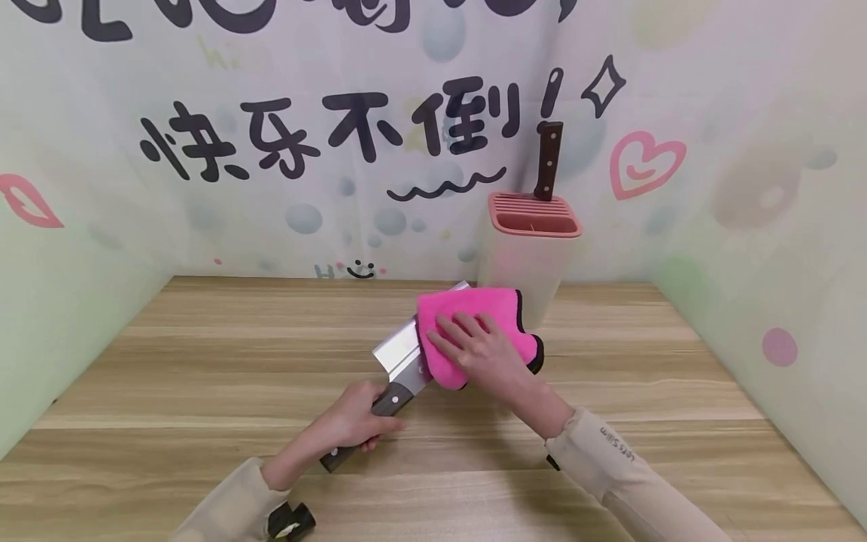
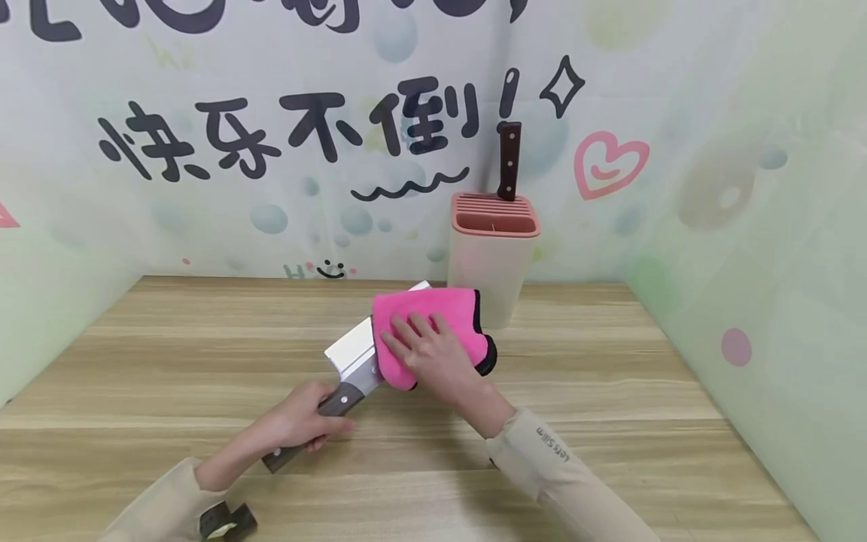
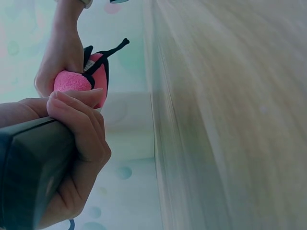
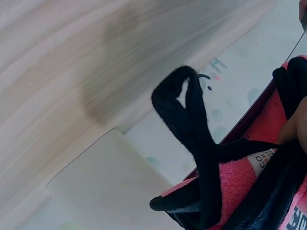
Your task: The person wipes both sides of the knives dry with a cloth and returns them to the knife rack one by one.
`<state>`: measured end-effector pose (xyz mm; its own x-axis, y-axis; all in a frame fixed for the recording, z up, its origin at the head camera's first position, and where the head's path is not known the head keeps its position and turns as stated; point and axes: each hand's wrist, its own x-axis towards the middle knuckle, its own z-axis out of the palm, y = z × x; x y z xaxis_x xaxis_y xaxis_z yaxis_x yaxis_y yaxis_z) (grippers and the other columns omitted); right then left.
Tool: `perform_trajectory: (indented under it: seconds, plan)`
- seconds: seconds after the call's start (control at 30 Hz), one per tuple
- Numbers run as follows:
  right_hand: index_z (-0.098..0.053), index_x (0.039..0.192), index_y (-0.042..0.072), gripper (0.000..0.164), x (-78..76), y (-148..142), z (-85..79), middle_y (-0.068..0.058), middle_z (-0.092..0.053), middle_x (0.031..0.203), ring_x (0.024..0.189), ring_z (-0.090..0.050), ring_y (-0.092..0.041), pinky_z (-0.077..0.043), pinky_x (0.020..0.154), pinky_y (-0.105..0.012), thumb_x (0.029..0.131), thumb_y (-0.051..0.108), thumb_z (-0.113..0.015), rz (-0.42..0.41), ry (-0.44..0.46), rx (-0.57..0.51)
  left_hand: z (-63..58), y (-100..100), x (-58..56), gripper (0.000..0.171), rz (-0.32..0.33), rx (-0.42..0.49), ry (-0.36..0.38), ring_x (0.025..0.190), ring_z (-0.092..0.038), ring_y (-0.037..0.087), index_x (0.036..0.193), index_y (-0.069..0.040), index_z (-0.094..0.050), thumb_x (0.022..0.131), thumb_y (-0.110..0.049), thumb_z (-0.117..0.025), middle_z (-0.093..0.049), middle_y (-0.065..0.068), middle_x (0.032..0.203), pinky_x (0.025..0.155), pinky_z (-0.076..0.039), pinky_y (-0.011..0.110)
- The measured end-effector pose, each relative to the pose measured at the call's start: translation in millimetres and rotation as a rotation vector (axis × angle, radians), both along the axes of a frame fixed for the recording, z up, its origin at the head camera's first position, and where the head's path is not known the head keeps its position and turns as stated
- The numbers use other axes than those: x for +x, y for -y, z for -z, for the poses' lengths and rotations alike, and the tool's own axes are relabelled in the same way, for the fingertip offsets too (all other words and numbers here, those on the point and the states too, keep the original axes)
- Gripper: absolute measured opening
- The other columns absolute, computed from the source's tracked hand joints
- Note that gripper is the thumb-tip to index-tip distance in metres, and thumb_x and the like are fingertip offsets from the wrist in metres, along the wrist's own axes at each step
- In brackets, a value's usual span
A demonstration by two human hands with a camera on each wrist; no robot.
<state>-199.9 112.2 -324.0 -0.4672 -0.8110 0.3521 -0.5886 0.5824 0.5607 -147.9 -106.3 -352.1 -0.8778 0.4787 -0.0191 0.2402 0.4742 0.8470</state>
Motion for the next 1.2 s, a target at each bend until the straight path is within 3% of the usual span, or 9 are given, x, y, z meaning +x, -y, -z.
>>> perform_trajectory:
  seconds: [0.63, 1.2]
  plan:
    - [-0.055, 0.122, 0.021, 0.047, 14.7, 14, 3.4, -0.002, -0.053, 0.123, 0.111, -0.049, -0.021, -0.042, 0.089, -0.035, 0.077, 0.014, -0.068, -0.19, -0.099, 0.057, 0.1, -3, -2.4, 0.018, 0.015, -0.026, 0.027, 0.033, -0.041, 0.003, 0.071, -0.004, -0.048, 0.078, -0.007, -0.064, -0.044, -0.004, 0.043, 0.032, -0.037, 0.02]
    - [-0.054, 0.123, 0.02, 0.048, 15.7, 13, 5.4, -0.002, -0.052, 0.125, 0.112, -0.048, -0.022, -0.041, 0.091, -0.037, 0.077, 0.015, -0.067, -0.176, -0.051, 0.033, -1.0, -3, -2.0, 0.019, 0.009, -0.013, 0.024, 0.033, -0.042, 0.003, 0.07, -0.003, -0.047, 0.078, -0.006, -0.064, -0.044, -0.004, 0.044, 0.033, -0.039, 0.021]
